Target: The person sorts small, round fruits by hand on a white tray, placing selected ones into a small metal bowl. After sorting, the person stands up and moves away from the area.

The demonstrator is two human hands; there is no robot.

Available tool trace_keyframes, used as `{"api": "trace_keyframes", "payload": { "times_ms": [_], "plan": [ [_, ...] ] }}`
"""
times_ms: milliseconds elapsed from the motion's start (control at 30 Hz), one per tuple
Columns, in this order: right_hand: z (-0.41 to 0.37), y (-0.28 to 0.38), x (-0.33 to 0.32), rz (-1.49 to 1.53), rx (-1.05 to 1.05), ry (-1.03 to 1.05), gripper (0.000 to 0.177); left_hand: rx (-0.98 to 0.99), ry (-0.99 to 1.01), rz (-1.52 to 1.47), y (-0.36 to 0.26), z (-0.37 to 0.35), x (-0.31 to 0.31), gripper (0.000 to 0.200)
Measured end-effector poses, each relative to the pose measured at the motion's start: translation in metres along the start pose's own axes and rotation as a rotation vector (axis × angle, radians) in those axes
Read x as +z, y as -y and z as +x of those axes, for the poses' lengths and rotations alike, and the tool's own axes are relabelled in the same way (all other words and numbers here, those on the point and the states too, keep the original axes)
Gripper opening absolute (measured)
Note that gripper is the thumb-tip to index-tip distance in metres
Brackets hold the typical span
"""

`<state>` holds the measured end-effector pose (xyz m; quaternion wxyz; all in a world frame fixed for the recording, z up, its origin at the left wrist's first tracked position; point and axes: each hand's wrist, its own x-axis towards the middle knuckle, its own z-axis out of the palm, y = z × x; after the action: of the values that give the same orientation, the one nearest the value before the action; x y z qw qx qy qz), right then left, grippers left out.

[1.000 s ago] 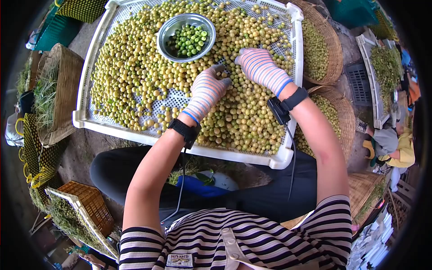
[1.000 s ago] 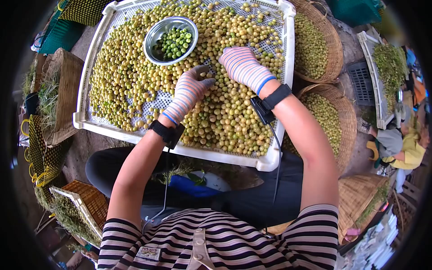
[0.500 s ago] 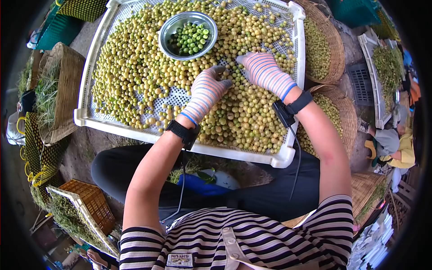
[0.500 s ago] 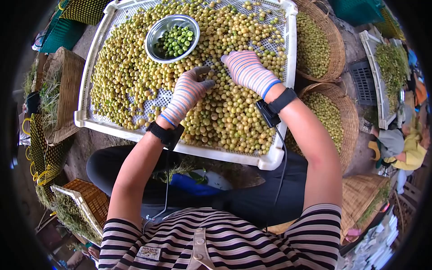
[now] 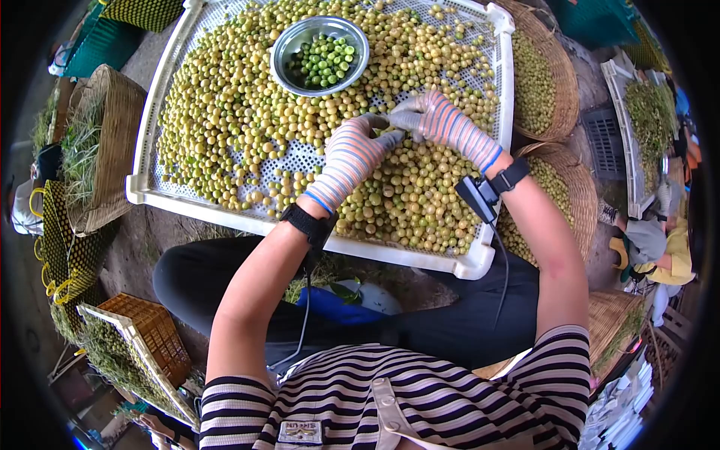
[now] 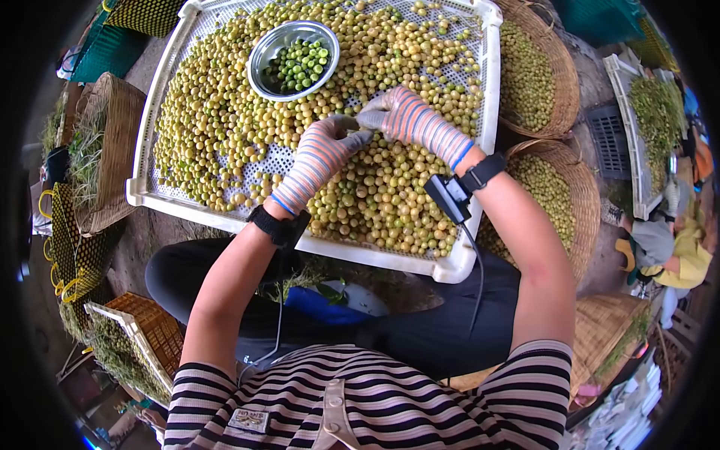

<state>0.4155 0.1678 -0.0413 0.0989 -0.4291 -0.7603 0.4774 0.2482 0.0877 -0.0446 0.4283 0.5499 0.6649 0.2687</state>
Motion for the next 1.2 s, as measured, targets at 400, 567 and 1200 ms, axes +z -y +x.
{"api": "trace_keyframes", "payload": {
  "times_ms": [400, 567, 1200],
  "plan": [
    [-0.009, 0.036, 0.011, -0.4, -0.084, -0.032, 0.023, 0.087, -0.004, 0.382, -0.019, -0.013, -0.009, 0.027],
    [-0.001, 0.037, 0.004, 0.268, 0.34, -0.028, 0.017, 0.067, -0.054, 0.169, -0.012, -0.014, -0.012, 0.032],
    [0.011, 0.027, -0.001, 0.202, 0.094, 0.046, 0.029, 0.111, -0.066, 0.172, -0.005, 0.0, -0.011, 0.051]
  ]
}}
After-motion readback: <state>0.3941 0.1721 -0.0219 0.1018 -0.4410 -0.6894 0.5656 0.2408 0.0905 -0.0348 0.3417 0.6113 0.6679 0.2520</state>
